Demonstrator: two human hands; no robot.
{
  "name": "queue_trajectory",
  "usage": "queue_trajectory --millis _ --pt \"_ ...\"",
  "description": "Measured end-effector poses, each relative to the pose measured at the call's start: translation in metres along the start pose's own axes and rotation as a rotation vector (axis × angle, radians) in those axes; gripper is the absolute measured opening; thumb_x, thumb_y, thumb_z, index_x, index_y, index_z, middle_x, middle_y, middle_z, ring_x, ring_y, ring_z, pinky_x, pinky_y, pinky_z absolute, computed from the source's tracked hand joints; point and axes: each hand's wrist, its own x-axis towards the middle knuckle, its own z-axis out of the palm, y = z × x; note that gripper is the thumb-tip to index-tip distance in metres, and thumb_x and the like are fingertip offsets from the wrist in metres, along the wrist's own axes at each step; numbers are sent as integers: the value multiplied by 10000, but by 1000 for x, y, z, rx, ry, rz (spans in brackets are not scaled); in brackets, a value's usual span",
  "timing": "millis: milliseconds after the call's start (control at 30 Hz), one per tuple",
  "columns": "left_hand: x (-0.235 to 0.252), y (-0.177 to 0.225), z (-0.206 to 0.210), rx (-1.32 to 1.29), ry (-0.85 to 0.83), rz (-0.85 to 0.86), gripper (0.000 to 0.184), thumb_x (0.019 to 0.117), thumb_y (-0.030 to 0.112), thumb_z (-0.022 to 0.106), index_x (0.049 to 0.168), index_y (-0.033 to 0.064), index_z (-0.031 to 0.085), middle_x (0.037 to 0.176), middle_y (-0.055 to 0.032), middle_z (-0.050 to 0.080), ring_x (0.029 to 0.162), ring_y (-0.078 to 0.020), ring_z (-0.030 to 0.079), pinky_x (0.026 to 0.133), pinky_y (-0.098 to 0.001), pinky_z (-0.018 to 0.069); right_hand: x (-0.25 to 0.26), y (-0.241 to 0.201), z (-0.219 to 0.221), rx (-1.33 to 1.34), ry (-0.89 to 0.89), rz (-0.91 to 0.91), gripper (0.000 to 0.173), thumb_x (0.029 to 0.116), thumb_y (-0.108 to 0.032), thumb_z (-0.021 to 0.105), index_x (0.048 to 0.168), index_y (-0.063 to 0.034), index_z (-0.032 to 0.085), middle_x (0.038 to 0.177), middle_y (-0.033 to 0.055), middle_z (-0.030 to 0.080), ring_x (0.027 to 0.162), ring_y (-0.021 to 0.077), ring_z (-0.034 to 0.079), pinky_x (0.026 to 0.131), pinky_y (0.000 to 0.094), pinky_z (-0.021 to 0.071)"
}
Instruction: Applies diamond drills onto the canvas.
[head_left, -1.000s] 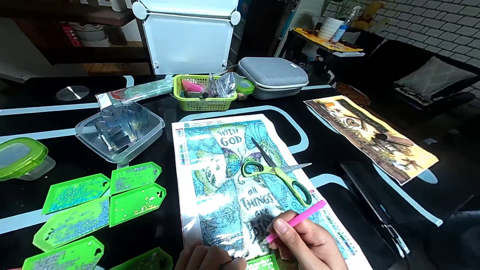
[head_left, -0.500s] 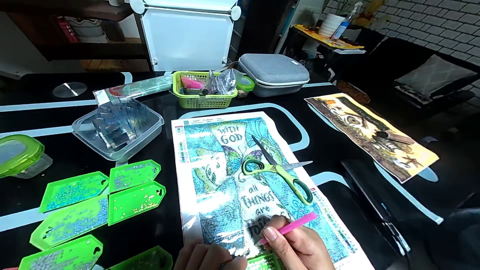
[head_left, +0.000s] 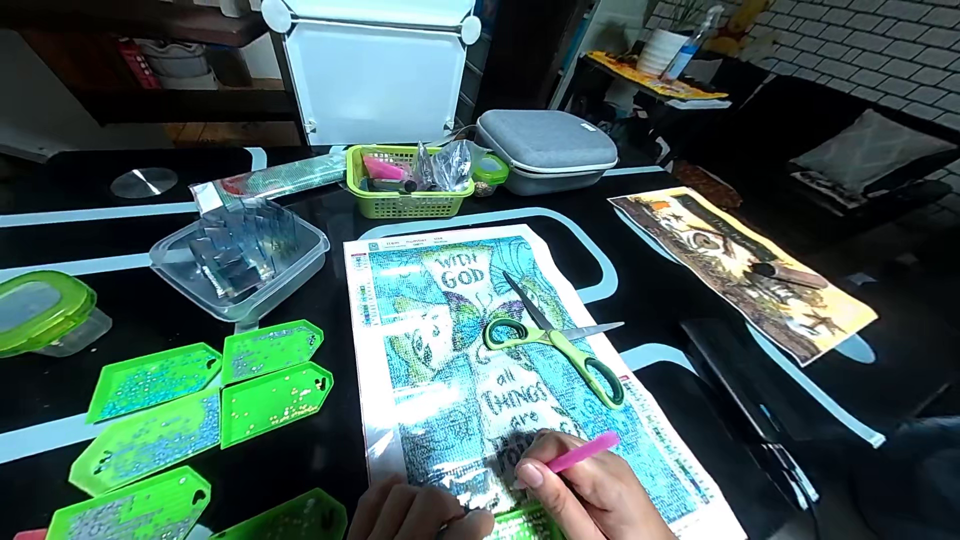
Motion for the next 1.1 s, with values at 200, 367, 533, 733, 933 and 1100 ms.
queue_trajectory --millis 200,367,533,733,933,1100 --pt "0 0 0 -17 0 -4 423 841 456 791 1155 173 777 1014 -88 724 970 -285 649 977 -494 440 -11 -10 0 183 56 11 310 1111 -237 471 937 -19 605 778 84 638 743 67 651 703 198 538" --pt "0 0 0 -14 2 -8 416 841 445 790 1154 172 775 1029 -89 725 986 -288 652 992 -503 433 -13 -9 2 118 28 -4 346 1109 -233 467 891 -8 611 751 105 639 740 106 656 716 217 535" --pt "0 0 0 -14 -1 -6 416 839 450 791 1153 178 776 1029 -86 724 985 -284 650 997 -498 429 -13 -8 3 147 11 -37 341 1109 -232 468 885 -13 602 751 106 622 747 117 641 717 217 519" --pt "0 0 0 -20 -5 -7 416 842 445 790 1158 175 775 1031 -83 726 991 -285 651 1002 -502 426 -13 -8 4 143 -21 -57 345 1108 -226 465 875 -17 610 751 108 634 755 130 646 732 222 520" --pt "0 0 0 -17 -11 -9 410 841 443 790 1154 178 777 1029 -85 725 991 -286 649 999 -502 425 -13 -8 4 135 -30 -65 340 1105 -215 470 874 -12 615 752 110 637 764 133 648 743 220 521" --pt "0 0 -1 -17 -7 -5 417 837 444 794 1157 177 777 1032 -88 724 992 -283 649 1001 -499 424 -13 -7 3 170 -13 -48 331 1109 -217 465 890 -13 608 755 103 632 749 113 644 724 213 522"
